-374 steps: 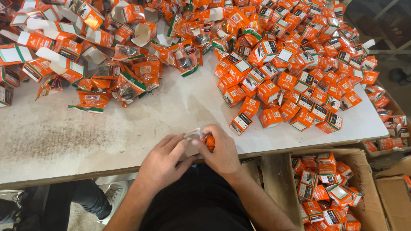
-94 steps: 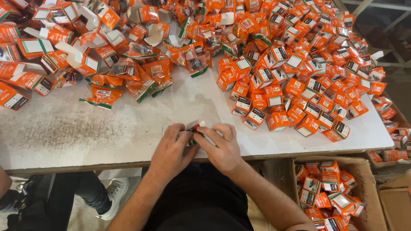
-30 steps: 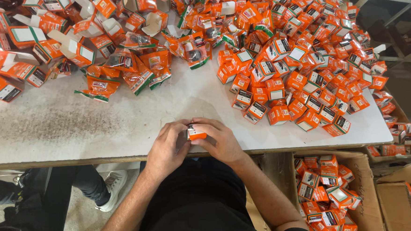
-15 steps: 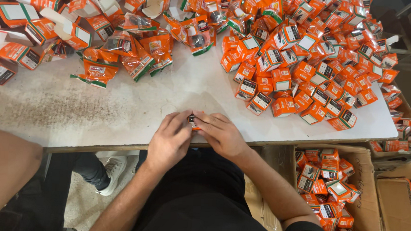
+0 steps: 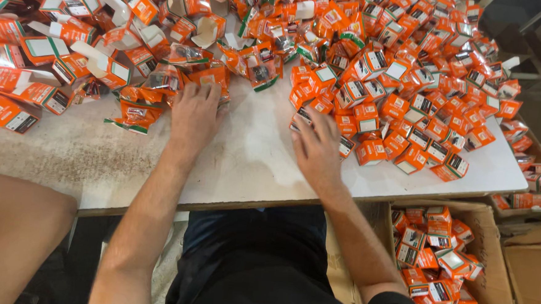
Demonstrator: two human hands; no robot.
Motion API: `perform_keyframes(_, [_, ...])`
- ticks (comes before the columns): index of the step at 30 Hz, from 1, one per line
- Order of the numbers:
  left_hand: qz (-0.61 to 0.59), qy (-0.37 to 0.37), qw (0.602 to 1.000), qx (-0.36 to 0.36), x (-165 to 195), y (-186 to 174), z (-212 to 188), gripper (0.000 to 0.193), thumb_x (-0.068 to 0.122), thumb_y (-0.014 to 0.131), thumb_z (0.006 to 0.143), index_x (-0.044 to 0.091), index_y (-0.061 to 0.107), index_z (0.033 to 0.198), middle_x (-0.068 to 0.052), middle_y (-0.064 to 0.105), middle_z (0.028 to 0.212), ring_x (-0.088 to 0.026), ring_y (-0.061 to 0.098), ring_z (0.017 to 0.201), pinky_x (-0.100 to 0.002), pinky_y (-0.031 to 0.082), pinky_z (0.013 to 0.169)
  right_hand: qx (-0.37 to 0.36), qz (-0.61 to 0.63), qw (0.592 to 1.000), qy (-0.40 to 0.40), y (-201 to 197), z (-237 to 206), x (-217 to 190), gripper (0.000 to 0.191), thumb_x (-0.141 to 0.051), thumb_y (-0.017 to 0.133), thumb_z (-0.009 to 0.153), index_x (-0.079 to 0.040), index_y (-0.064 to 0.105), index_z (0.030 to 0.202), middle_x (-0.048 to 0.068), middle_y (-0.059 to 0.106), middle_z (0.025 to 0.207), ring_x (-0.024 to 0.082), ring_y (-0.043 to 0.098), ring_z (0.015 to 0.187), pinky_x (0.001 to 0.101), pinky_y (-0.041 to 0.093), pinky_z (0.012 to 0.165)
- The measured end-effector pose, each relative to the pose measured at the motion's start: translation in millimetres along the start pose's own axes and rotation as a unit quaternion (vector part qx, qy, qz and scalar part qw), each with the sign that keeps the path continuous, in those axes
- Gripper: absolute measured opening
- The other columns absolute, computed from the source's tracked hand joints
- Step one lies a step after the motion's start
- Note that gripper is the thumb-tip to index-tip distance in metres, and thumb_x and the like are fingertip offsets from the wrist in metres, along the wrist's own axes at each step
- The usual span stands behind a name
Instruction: The person folds small orange cardboard boxes at a workbench, pressing the flaps and base to shape each flat carton into an open box. Finished boxes are placed into cardboard bins beside the table, and the person repeatedly picks new flat cartons from the pile to fold.
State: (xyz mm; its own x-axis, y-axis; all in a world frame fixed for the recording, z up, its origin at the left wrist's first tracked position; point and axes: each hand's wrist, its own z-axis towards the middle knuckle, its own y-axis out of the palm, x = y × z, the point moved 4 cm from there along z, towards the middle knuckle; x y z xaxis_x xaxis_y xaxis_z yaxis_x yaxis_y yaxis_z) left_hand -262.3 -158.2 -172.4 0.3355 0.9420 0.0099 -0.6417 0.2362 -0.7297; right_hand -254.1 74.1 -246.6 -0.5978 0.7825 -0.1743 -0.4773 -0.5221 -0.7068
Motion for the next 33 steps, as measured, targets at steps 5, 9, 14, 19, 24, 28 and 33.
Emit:
perform_keyframes(5, [-0.085,0.064,0.982,-0.156,28,5,-7,0.028,0.011,0.072,0.084,0.003,0.066,0.11,-0.017,0.065,0.121,-0.036,0.062,0.117,-0.044,0.053,0.098,-0.068,0.139,0.986,-0.059,21,-6,-28,0.055,-0.028,0.071,0.095,-0.002,0.056,0.141,0.02,0.054,0.145,0.041,0.048,0.138,0.0495,0.039,0.116])
perform_keyframes(9, [-0.314,0.066,0.927,-0.193,31,-14,-4,0.02,0.012,0.072,0.086,0.003,0.066,0.102,-0.02,0.066,0.102,-0.041,0.067,0.096,-0.049,0.055,0.08,-0.116,0.122,0.981,-0.098,42,4,-48,0.071,-0.038,0.07,0.095,0.002,0.048,0.15,0.025,0.053,0.142,0.043,0.049,0.131,0.0526,0.038,0.109])
perform_keyframes(14, [-0.236,-0.088,0.966,0.052,-25,-24,71,0.006,0.006,0.069,0.096,0.002,0.068,0.101,-0.019,0.07,0.094,-0.039,0.07,0.086,-0.047,0.057,0.075,-0.181,0.039,0.981,-0.066,49,-3,-57,0.052,-0.039,0.071,0.091,-0.017,0.063,0.138,0.009,0.061,0.105,0.03,0.055,0.105,0.0512,0.038,0.088])
perform_keyframes(19, [-0.197,-0.144,0.969,0.031,-21,2,122,0.032,0.018,0.074,0.086,0.007,0.073,0.117,-0.02,0.072,0.103,-0.041,0.068,0.099,-0.051,0.055,0.085,-0.149,0.109,0.982,-0.03,27,-30,-62,0.049,-0.032,0.078,0.087,-0.013,0.068,0.131,0.012,0.058,0.105,0.031,0.054,0.105,0.0518,0.038,0.092])
perform_keyframes(24, [-0.15,-0.343,0.915,-0.152,-27,20,131,0.031,0.04,0.07,0.088,0.021,0.074,0.112,-0.013,0.067,0.119,-0.043,0.05,0.122,-0.063,0.037,0.101,-0.074,0.126,0.989,-0.002,-2,-47,-40,0.032,-0.019,0.08,0.077,-0.007,0.06,0.099,0.034,0.047,0.133,0.054,0.038,0.128,0.0599,0.034,0.104])
perform_keyframes(28, [-0.134,-0.312,0.933,-0.12,-21,21,131,0.017,0.031,0.071,0.089,0.022,0.078,0.101,-0.009,0.072,0.115,-0.036,0.054,0.123,-0.067,0.031,0.105,-0.101,0.179,0.978,-0.019,1,-61,-22,0.021,-0.006,0.069,0.088,-0.004,0.054,0.103,0.026,0.057,0.132,0.047,0.051,0.128,0.0551,0.042,0.111])
perform_keyframes(33, [-0.238,-0.212,0.94,0.122,-5,-6,130,0.017,0.006,0.069,0.087,0.009,0.066,0.104,-0.008,0.072,0.099,-0.033,0.06,0.11,-0.058,0.04,0.098,-0.063,0.261,0.956,0.118,15,-66,10,0.019,-0.005,0.064,0.094,-0.002,0.06,0.112,0.018,0.068,0.107,0.036,0.066,0.1,0.0433,0.054,0.087])
